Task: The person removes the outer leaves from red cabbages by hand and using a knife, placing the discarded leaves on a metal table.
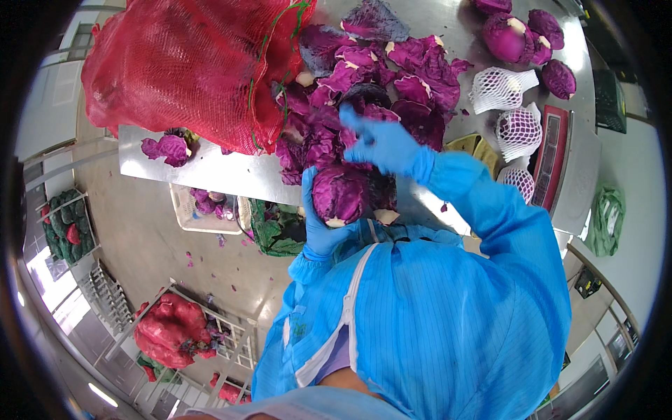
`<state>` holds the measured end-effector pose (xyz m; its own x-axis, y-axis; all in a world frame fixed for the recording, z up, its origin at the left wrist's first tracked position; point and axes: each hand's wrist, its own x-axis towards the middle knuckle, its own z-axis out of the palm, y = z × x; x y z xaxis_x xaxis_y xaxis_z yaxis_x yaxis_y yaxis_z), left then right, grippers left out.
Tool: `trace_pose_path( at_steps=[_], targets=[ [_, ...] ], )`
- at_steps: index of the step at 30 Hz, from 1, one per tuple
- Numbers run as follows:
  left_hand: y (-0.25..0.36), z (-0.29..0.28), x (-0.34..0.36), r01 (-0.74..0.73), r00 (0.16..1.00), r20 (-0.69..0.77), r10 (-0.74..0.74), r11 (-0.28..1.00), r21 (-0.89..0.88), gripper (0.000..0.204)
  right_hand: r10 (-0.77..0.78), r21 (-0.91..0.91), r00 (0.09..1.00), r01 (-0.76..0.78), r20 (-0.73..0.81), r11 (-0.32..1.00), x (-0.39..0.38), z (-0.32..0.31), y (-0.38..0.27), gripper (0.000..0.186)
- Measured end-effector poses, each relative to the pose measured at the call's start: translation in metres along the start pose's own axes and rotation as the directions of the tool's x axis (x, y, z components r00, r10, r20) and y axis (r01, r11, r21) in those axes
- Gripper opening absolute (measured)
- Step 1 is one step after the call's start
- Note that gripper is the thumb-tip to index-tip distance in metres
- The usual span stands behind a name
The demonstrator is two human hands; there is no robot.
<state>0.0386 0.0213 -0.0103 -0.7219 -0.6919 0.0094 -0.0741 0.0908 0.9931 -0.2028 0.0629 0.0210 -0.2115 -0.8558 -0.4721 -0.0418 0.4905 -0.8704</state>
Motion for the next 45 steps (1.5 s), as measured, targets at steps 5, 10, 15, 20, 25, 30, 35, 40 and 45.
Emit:
trace_pose_path(
  at_steps=[5, 10, 15, 20, 25, 30, 35, 40, 45],
  targets=[
    [-0.003, -0.003, 0.0, -0.009, 1.0, 0.021, 0.009, 1.0, 0.0, 0.127, 0.184, 0.1, 0.952, -0.213, 0.244, 0.972, -0.014, 0.025, 0.007, 0.055],
    [-0.006, -0.006, -0.001, 0.022, 0.999, 0.031, -0.016, 0.984, -0.178, 0.126, -0.061, 0.042, 0.983, 0.054, 0.175, 0.998, -0.005, 0.031, 0.034, 0.045],
    [-0.011, -0.002, -0.006, 0.099, 0.994, -0.017, -0.106, 0.969, -0.225, 0.109, -0.437, -0.36, 0.887, 0.461, 0.151, 0.811, -0.009, 0.046, 0.04, 0.048],
    [-0.008, 0.0, -0.002, 0.078, 0.997, -0.01, -0.081, 0.982, -0.174, 0.106, -0.374, -0.651, 0.913, 0.386, 0.165, 0.654, -0.013, 0.049, 0.035, 0.056],
    [-0.009, -0.002, -0.006, 0.049, 0.999, 0.009, -0.049, 0.982, -0.18, 0.112, -0.302, -0.542, 0.953, 0.273, 0.037, 0.795, -0.001, 0.045, 0.035, 0.029],
    [-0.01, -0.006, -0.004, 0.144, 0.98, -0.065, -0.19, 0.889, -0.435, 0.109, -0.195, -0.358, 0.98, 0.164, -0.051, 0.919, -0.004, 0.036, 0.03, 0.042],
    [-0.013, -0.02, 0.01, 0.337, 0.935, 0.047, -0.352, 0.838, -0.429, 0.104, -0.245, -0.353, 0.966, 0.259, 0.084, 0.899, -0.028, 0.031, -0.012, 0.072],
    [0.003, -0.02, 0.037, 0.334, 0.937, 0.171, -0.303, 0.921, -0.199, 0.1, -0.328, -0.344, 0.931, 0.364, 0.16, 0.866, -0.02, 0.024, -0.01, 0.047],
    [-0.006, -0.024, 0.045, 0.304, 0.937, 0.217, -0.275, 0.946, -0.114, 0.099, -0.499, -0.192, 0.835, 0.542, 0.232, 0.818, -0.005, 0.013, 0.005, 0.043]
  ],
)
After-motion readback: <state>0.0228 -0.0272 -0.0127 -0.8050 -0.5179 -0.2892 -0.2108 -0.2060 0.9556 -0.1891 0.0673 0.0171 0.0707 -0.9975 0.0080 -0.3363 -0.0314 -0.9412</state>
